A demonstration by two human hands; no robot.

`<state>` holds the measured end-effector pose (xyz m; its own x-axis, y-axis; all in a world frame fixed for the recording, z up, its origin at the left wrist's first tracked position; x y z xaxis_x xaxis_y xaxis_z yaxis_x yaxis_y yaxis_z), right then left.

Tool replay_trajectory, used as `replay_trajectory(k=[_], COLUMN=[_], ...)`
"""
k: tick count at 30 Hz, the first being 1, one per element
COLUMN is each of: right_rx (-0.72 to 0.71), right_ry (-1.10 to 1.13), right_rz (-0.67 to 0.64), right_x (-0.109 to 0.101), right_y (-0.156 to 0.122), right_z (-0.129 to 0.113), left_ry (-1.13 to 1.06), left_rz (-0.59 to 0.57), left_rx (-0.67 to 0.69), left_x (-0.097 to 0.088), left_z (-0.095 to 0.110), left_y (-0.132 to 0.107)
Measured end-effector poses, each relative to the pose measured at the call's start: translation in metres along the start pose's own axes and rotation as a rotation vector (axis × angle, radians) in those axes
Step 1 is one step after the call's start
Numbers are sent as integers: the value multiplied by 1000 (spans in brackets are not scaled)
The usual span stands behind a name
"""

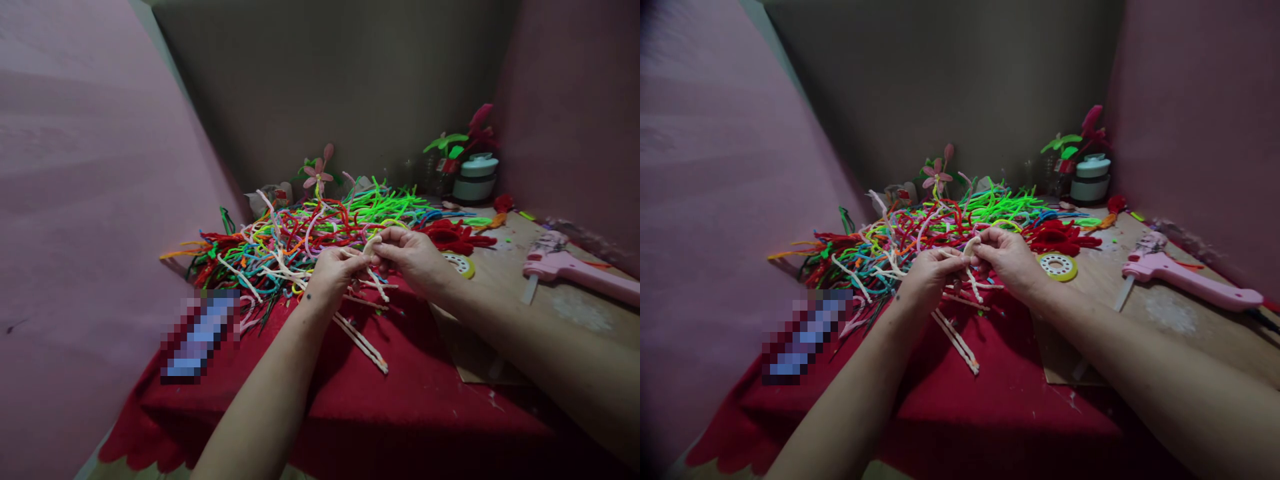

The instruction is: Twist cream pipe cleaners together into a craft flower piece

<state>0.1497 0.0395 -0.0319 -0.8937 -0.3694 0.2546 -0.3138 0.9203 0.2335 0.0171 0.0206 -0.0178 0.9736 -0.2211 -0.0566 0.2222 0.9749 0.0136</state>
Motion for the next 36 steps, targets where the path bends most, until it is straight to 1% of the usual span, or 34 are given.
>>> replay_trajectory(k=[4, 7, 10, 13, 17, 19, 21, 24, 27, 30, 36], right_rx=[-4, -37, -54, -31, 3, -13, -36, -34, -3, 18, 22], right_ry=[26, -39, -149, -148, -81, -93, -121, -130, -75, -40, -43], right_rz=[-36, -53, -10, 48, 97, 80, 33, -5, 32, 65, 47], right_x=[0, 0, -1, -1, -1, 0, 1, 1, 0, 1, 3], right_y=[0, -1, -2, -3, -3, -3, -3, -3, -2, -2, -2], right_z=[2, 1, -2, -4, -3, -2, -2, 1, 2, 1, 1], left_ry=[35, 121, 190, 220, 149, 111, 96, 63, 12, 6, -63], left_rz=[7, 4, -34, -65, -68, -48, -25, -7, -6, 19, 21], left_rx=[1, -3, 2, 1, 14, 20, 22, 25, 8, 16, 63], left_x=[-1, -3, -3, 0, 3, 3, 2, 0, 0, 0, -1], left_z=[0, 0, 1, 2, 3, 3, 1, 0, -1, 0, 0], left_y=[0, 1, 2, 2, 2, 1, 1, 0, 0, 0, 1])
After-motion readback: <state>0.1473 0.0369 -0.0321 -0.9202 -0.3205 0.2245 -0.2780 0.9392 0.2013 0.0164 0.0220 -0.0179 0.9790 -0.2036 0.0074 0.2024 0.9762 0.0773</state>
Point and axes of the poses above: each hand's wrist, its own y-axis towards the middle knuckle, its own x-axis out of the palm, z = x × y, the point moved 2 cm from there along y, towards the middle knuckle, and after that the axes turned 4 degrees about -z, right-handed, at the moved point
